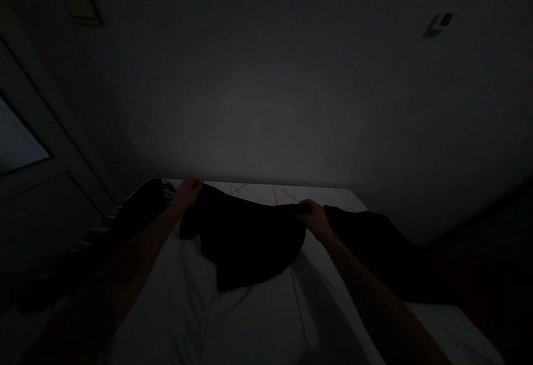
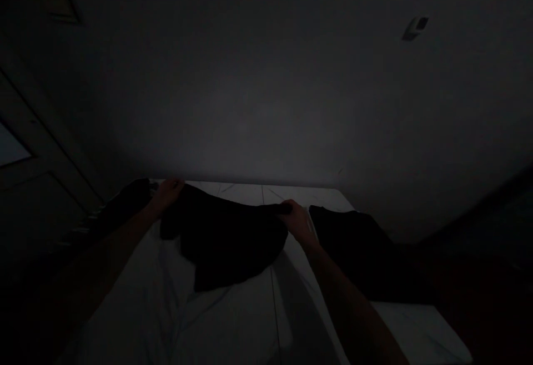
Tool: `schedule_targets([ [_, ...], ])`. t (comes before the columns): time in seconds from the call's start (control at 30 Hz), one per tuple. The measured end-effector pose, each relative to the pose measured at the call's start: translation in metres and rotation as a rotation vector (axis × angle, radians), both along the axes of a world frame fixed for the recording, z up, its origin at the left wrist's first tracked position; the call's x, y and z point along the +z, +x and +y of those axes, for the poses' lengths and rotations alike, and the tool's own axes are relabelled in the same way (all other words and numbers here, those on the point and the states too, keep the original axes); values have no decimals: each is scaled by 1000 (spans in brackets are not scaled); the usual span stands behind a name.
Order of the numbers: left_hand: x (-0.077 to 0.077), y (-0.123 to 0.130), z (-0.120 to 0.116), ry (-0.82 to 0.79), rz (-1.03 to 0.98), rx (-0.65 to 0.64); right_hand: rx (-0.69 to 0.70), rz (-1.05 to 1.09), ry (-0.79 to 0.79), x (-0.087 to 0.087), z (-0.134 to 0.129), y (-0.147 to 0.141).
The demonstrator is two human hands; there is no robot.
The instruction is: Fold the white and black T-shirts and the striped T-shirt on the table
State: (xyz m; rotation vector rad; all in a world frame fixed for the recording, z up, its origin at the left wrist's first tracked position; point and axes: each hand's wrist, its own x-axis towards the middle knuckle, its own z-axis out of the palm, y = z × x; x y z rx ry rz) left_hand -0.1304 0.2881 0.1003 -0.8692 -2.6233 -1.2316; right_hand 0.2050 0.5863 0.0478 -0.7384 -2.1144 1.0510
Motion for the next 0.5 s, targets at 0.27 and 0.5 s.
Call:
schedule_targets([
  [0.27, 1, -3, 46, 45, 65, 19, -173, 48, 137, -12, 21, -32],
  [0.5, 80, -30, 75, 65, 160, 63, -35, 18, 71, 54, 75, -65],
])
